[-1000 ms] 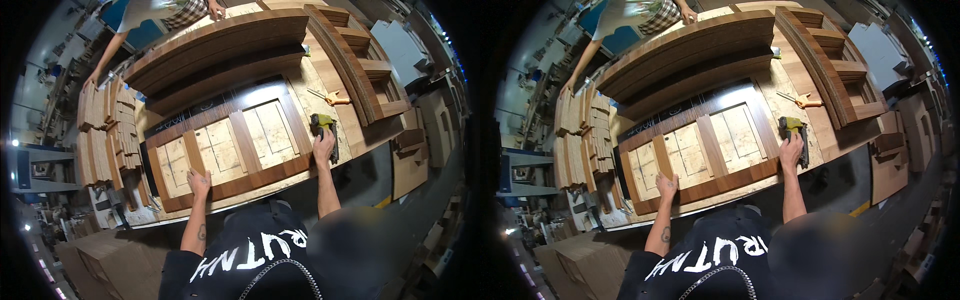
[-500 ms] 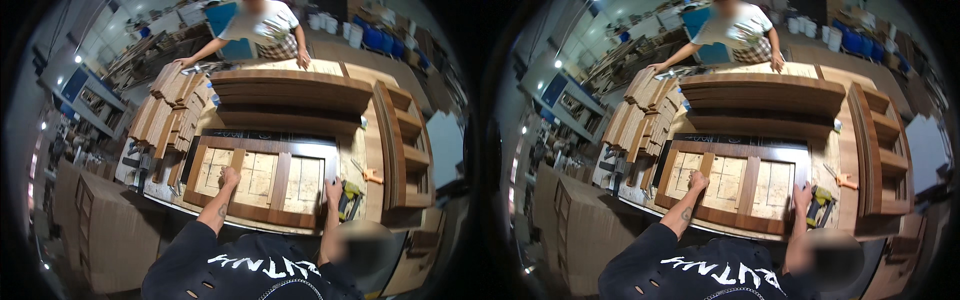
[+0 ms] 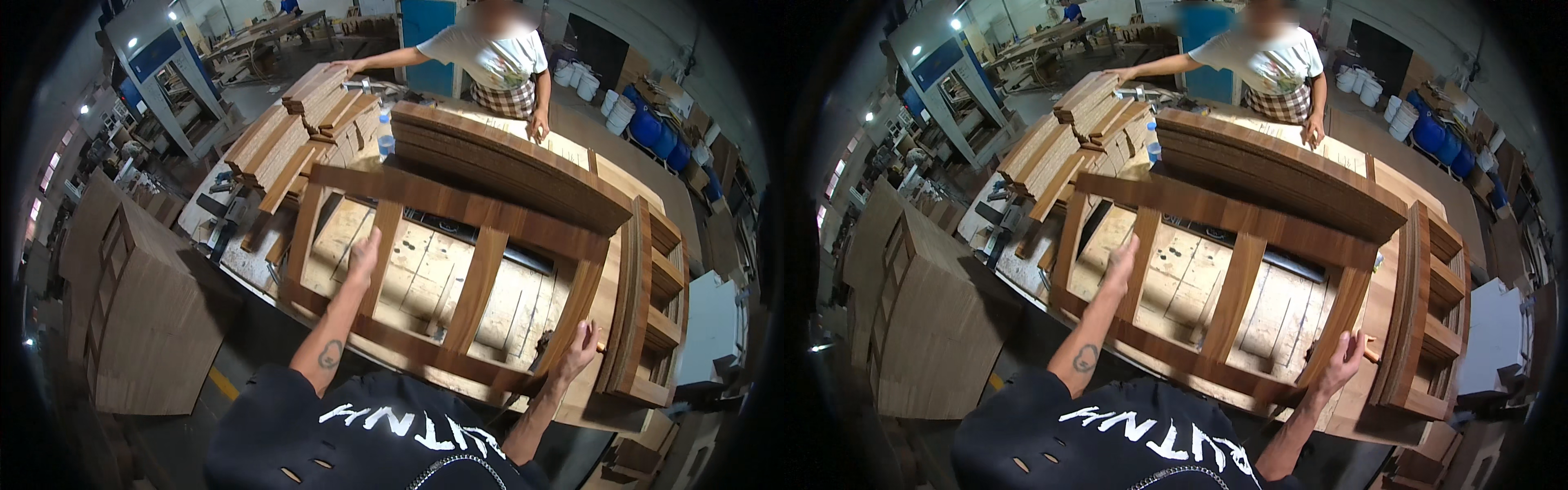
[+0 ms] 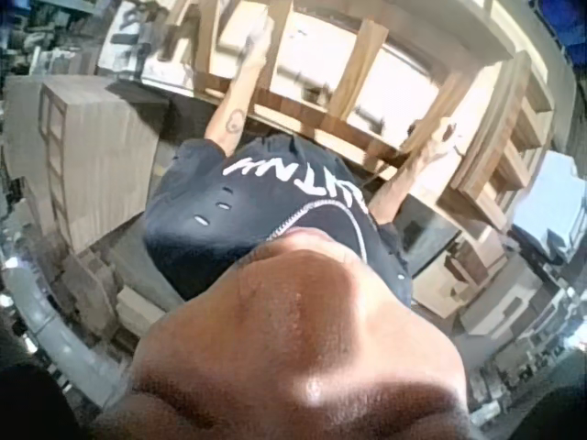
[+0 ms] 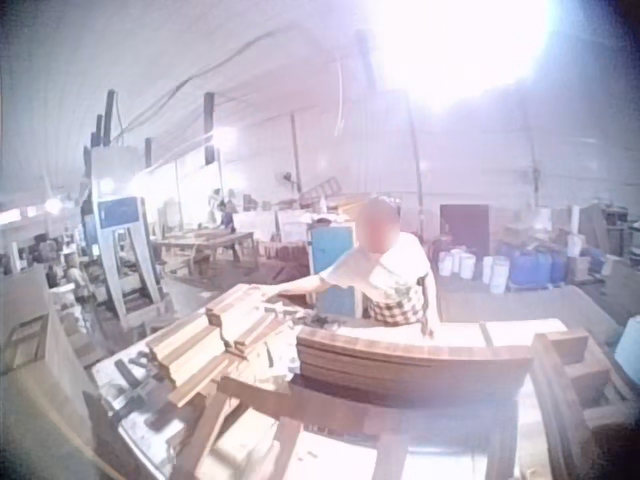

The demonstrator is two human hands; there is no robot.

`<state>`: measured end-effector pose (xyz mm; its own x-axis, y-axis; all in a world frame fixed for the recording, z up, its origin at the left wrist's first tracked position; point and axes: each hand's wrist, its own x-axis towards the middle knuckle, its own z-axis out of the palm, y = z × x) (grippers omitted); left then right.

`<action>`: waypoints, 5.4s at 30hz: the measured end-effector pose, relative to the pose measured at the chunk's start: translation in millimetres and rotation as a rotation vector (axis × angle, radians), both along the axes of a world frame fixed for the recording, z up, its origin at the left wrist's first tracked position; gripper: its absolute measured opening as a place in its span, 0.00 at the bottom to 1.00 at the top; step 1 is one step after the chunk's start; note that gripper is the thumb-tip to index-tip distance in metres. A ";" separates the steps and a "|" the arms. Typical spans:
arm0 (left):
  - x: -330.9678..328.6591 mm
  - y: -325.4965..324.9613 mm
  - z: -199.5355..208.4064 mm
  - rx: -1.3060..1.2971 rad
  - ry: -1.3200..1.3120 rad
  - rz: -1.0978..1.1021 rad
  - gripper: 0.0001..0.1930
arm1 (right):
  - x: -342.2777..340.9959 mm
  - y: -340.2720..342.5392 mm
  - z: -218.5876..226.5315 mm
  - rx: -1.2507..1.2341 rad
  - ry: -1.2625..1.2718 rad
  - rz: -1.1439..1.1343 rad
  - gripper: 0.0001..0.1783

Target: The person assembles wooden frames on a workbench by aligning wooden pieces and fastening them with a nail gun. They repeatedly pick up pieces, position them into rectangular frames, and use the nail gun to secure joints. A coworker is visible in the background handling similar wooden parts.

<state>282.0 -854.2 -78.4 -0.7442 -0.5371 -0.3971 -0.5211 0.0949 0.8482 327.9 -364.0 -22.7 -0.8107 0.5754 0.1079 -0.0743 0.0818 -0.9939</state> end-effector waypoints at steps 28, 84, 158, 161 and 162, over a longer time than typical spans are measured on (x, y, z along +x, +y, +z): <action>109.2 21.6 -21.1 1.278 0.844 0.571 0.38 | -8.4 83.5 -154.4 -0.804 -0.086 0.499 0.30; 170.1 -4.8 -128.6 0.008 -0.473 -0.079 0.41 | -20.3 -18.9 -164.2 0.925 -0.665 0.242 0.18; -76.7 249.7 -156.0 -1.010 -0.322 -0.452 0.48 | -230.9 72.9 -96.4 0.866 -0.840 1.118 0.16; -76.1 249.5 -156.0 -1.008 -0.307 -0.443 0.47 | -228.3 73.8 -98.7 0.894 -0.785 1.125 0.14; -76.1 250.0 -155.4 -1.008 -0.306 -0.445 0.47 | -226.4 74.8 -98.8 0.902 -0.769 1.130 0.14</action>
